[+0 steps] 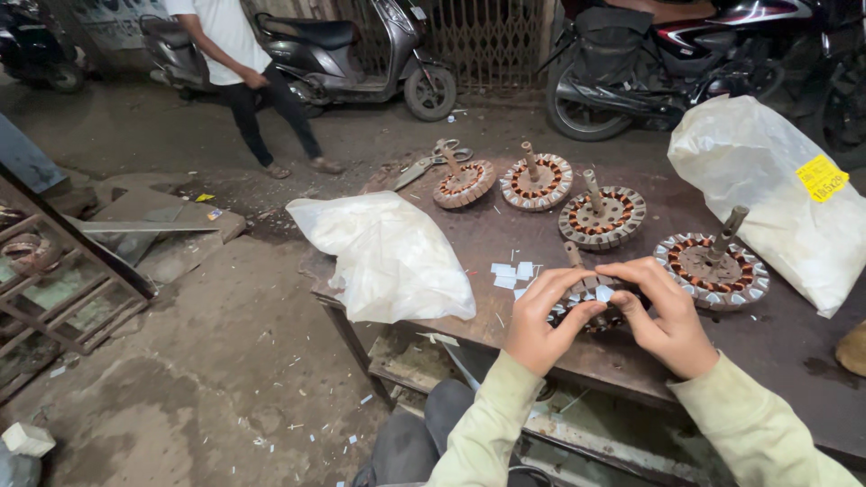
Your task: The person cuts small white rectangular pieces from a strip using shears and inserts them into slots on circular copper-wound motor stators. The person repeats this process across multiple stators placed on a metal workbench.
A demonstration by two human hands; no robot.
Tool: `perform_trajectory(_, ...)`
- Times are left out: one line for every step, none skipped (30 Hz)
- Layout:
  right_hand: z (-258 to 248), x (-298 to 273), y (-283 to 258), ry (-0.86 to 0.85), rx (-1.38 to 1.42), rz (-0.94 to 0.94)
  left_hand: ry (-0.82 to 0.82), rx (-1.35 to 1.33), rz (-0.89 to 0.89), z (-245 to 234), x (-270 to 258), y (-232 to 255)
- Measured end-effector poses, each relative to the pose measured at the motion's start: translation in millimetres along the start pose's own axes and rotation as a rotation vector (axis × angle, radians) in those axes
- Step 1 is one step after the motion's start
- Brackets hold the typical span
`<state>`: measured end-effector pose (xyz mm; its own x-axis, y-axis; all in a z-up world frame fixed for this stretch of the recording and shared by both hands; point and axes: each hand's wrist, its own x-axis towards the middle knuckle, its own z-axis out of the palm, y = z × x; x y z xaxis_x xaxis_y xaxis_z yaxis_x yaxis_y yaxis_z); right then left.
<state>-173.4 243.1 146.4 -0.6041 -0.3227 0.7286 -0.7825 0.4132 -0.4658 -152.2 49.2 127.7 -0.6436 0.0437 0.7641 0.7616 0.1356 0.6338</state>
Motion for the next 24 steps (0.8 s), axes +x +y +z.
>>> perform_trajectory(1,-1,2,0.005,-0.002,-0.001,0.013,0.019,0.01,3,-1,-1)
perform_trajectory(2,0,5,0.01,-0.006,-0.002,0.032,0.023,0.02,4,-1,-2)
perform_trajectory(3,0,7,0.015,-0.01,-0.004,0.05,0.027,0.031,4,-2,-3)
perform_trajectory(3,0,9,0.011,-0.008,-0.012,0.07,0.029,0.042,6,-2,-3)
perform_trajectory(5,1,11,0.008,-0.006,-0.02,0.074,0.045,0.041,5,-2,-3)
perform_trajectory(4,2,12,0.006,-0.005,-0.027,0.077,0.061,0.041,7,-2,-3)
perform_trajectory(2,3,12,-0.011,0.0,-0.038,0.08,0.076,0.04,8,0,-2)
perform_trajectory(-1,3,13,-0.029,0.003,-0.048,0.089,0.074,0.059,10,1,0)
perform_trajectory(-7,4,13,-0.046,0.006,-0.057,0.098,0.072,0.077,15,4,2)
perform_trajectory(-8,4,11,-0.045,-0.007,-0.044,0.107,0.077,0.093,12,5,4)
perform_trajectory(-12,4,9,-0.044,-0.019,-0.031,0.093,0.091,0.091,14,6,7)
perform_trajectory(-8,2,7,-0.041,-0.022,-0.016,0.076,0.113,0.086,11,5,9)
perform_trajectory(4,0,5,-0.023,0.032,-0.007,0.059,0.134,0.081,5,3,9)
perform_trajectory(1,-2,6,-0.002,0.044,0.004,0.067,0.166,0.114,12,5,7)
perform_trajectory(-1,-3,9,0.02,0.056,0.014,0.077,0.197,0.147,13,6,4)
perform_trajectory(-3,-6,15,0.021,0.033,-0.036,0.084,0.205,0.188,22,8,-2)
perform_trajectory(-3,-8,21,0.019,0.009,-0.085,0.092,0.202,0.172,27,8,-8)
perform_trajectory(-2,-10,24,0.017,0.019,-0.066,0.098,0.205,0.153,26,6,-12)
perform_trajectory(-3,-14,25,0.015,0.028,-0.046,0.081,0.201,0.136,27,4,-15)
perform_trajectory(-1,-15,27,0.02,0.027,-0.065,0.068,0.215,0.121,24,2,-19)
perform_trajectory(0,-16,27,0.023,0.026,-0.084,0.067,0.215,0.126,24,1,-20)
perform_trajectory(2,-15,25,0.02,0.045,-0.061,0.074,0.226,0.129,20,0,-19)
perform_trajectory(3,-14,21,0.017,0.064,-0.039,0.081,0.236,0.133,19,0,-18)
perform_trajectory(0,-14,18,0.012,0.097,-0.014,0.084,0.232,0.125,21,2,-15)
